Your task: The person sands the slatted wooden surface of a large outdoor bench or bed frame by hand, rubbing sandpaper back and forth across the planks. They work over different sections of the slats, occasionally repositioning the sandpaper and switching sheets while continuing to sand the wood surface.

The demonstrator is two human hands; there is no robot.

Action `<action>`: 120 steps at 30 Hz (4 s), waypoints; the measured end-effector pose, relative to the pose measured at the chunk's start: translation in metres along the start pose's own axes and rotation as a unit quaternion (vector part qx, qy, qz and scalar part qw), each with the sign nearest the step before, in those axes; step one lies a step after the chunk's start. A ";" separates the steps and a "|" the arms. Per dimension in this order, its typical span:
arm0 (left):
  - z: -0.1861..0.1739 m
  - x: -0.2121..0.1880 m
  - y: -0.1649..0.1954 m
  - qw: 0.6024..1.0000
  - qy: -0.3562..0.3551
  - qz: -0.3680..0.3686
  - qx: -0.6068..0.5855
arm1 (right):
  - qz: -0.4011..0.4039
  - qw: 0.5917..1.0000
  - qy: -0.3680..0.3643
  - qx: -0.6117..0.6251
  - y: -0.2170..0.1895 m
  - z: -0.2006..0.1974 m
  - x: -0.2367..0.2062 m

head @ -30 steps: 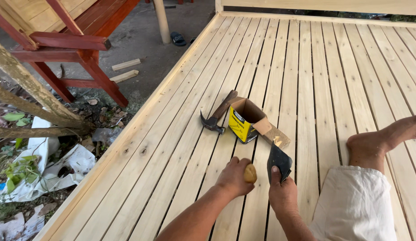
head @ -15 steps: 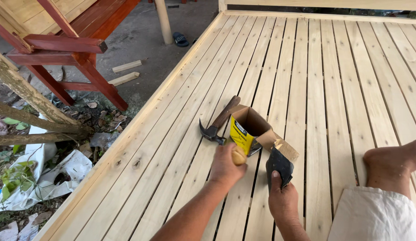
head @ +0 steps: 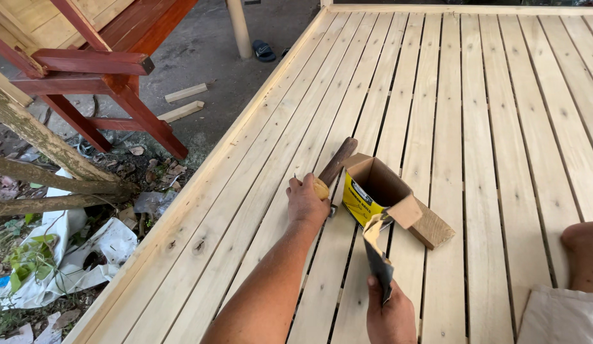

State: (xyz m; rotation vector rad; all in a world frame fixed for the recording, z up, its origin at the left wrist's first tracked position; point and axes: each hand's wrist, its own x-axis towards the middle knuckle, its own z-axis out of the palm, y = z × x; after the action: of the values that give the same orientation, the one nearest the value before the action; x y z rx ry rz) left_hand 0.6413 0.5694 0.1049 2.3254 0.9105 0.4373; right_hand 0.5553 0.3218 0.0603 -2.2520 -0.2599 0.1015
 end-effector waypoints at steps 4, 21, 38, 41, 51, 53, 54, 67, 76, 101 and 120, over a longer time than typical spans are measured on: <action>-0.006 0.000 -0.003 0.999 -0.044 0.002 -0.009 | -0.258 0.951 0.000 -0.171 0.032 0.032 -0.008; -0.173 -0.149 -0.149 1.000 0.000 0.012 -0.004 | -0.555 0.773 -0.046 -0.304 -0.040 0.175 -0.078; -0.211 -0.129 -0.139 0.996 -0.090 0.016 0.004 | -0.547 0.797 -0.109 -0.231 -0.087 0.205 -0.050; -0.206 -0.112 -0.154 0.997 -0.080 0.006 -0.019 | -0.667 0.706 0.046 -0.233 -0.046 0.222 -0.073; -0.195 -0.102 -0.198 0.995 0.001 -0.037 -0.093 | -0.425 0.866 -0.112 -0.236 -0.148 0.232 0.071; -0.196 -0.102 -0.197 0.995 0.000 -0.044 -0.087 | -0.411 0.872 -0.091 -0.250 -0.130 0.237 0.050; -0.196 -0.102 -0.193 0.995 0.000 -0.042 -0.086 | -0.452 0.849 -0.079 -0.262 -0.107 0.233 0.020; -0.216 -0.116 -0.154 0.998 0.008 0.060 -0.024 | -0.416 0.873 -0.049 -0.250 -0.167 0.219 0.079; -0.193 -0.118 -0.160 0.981 0.107 0.068 -0.146 | -0.284 0.865 -0.345 -0.226 -0.136 0.205 -0.046; -0.204 -0.099 -0.195 0.983 0.140 -0.098 -0.066 | -0.424 0.730 -0.207 -0.495 -0.187 0.235 0.037; -0.194 -0.094 -0.229 0.965 0.206 -0.096 -0.127 | -0.460 0.767 -0.187 -0.406 -0.158 0.236 -0.017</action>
State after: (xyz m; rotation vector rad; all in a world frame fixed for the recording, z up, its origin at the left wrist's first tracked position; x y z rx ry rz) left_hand 0.3636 0.7176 0.1005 1.9218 1.1835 0.9201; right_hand 0.4769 0.5936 0.0307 -2.6014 -1.9015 -0.1191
